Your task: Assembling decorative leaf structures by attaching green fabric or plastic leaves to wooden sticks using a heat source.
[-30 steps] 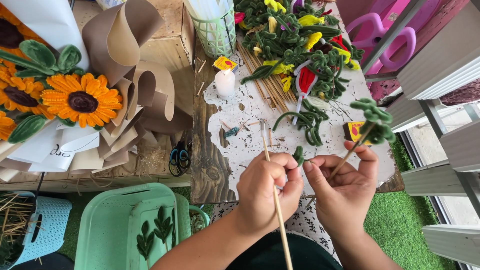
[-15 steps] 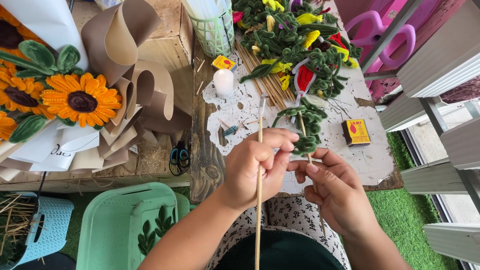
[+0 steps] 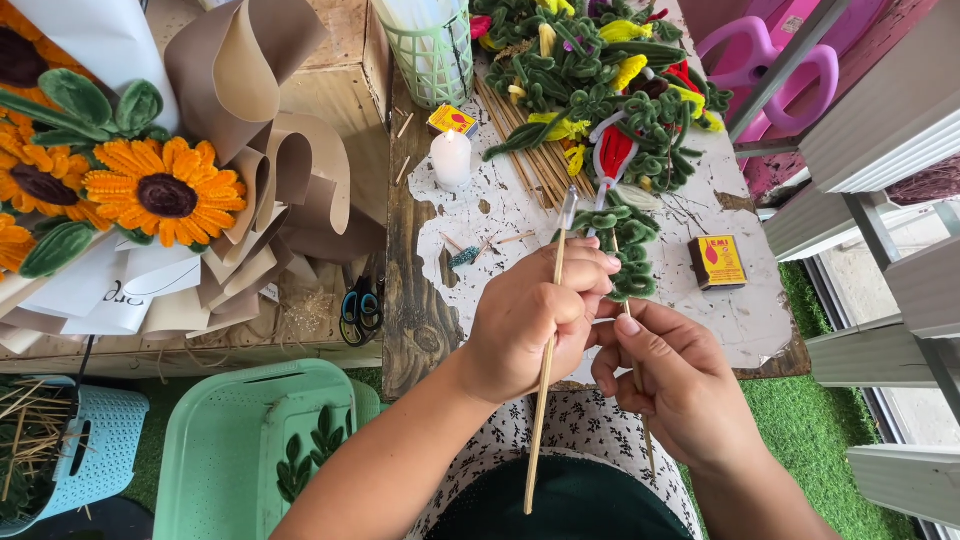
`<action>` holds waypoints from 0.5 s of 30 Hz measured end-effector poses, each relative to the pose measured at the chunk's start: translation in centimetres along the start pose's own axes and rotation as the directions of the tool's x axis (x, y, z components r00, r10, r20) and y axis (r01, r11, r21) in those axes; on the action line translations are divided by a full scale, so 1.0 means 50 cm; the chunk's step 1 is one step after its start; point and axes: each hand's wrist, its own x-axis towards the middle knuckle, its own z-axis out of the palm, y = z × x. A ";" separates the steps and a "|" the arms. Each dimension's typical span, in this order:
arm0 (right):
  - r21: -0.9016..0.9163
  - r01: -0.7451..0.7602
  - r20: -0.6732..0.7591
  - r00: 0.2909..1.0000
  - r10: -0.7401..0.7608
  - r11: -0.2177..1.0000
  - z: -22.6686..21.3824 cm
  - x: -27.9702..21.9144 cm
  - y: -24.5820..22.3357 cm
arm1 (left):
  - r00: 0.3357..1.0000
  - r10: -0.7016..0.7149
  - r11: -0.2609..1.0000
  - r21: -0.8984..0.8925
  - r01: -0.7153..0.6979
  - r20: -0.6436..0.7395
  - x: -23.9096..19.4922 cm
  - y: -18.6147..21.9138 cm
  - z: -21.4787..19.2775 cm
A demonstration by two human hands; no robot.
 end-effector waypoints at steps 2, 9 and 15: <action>-0.030 -0.050 -0.031 0.998 0.049 0.998 -0.002 0.001 0.001 | 0.999 -0.009 1.000 -0.007 0.009 0.041 -0.011 -0.003 -0.002; -0.176 0.041 -0.079 0.995 -0.055 0.984 0.005 0.009 0.007 | 0.997 0.049 0.998 0.040 -0.052 0.067 -0.001 0.007 -0.009; -0.325 0.168 -0.087 0.975 -0.207 0.931 0.013 0.014 0.015 | 0.988 0.117 0.993 0.001 -0.117 0.102 0.007 0.014 -0.015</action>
